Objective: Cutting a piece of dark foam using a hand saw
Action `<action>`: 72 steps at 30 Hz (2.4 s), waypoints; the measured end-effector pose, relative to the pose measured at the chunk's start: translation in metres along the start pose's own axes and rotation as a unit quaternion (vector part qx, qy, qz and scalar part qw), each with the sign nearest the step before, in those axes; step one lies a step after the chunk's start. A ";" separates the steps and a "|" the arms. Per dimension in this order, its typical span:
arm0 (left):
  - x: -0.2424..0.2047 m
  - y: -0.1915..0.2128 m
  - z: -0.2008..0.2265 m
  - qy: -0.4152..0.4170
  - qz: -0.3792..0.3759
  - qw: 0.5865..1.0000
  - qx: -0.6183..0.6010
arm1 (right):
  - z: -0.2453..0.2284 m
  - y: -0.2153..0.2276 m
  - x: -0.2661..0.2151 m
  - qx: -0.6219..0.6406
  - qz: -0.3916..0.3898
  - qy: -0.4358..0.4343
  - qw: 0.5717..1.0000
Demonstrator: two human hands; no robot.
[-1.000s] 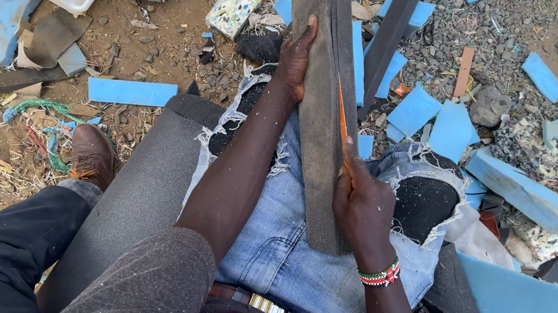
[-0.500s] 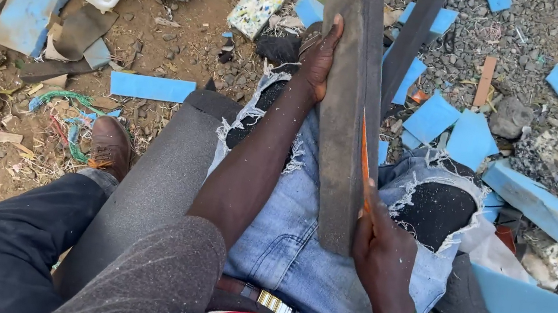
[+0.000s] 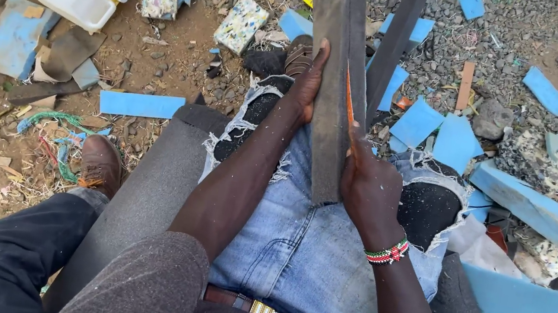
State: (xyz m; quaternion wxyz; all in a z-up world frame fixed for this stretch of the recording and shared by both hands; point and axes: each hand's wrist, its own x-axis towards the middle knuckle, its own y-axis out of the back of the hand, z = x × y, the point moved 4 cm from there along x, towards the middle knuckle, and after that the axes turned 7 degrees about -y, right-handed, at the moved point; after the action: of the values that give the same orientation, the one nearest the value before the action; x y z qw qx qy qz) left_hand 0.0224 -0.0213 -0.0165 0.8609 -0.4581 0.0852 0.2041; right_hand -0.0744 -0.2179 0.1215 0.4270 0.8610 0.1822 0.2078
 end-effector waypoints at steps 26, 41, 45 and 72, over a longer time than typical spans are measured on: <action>0.028 0.032 0.000 -0.100 0.099 0.989 -0.048 | -0.012 0.015 -0.008 0.035 -0.018 -0.016 0.999; 0.031 0.027 0.015 -0.161 0.078 0.984 -0.014 | 0.019 0.016 -0.077 -0.028 -0.054 -0.029 0.998; 0.010 0.014 -0.003 -0.009 0.032 0.999 -0.040 | 0.018 0.009 -0.070 0.014 -0.031 -0.056 0.998; -0.013 0.015 -0.052 -0.034 0.077 0.989 0.118 | 0.043 -0.024 0.042 0.029 0.028 -0.044 0.998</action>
State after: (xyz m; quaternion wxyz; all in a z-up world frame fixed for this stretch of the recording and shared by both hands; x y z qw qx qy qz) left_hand 0.0065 -0.0597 -0.0529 0.8933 -0.3378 0.1143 0.2735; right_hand -0.0201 -0.2122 0.0867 0.4030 0.8863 0.1452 0.1762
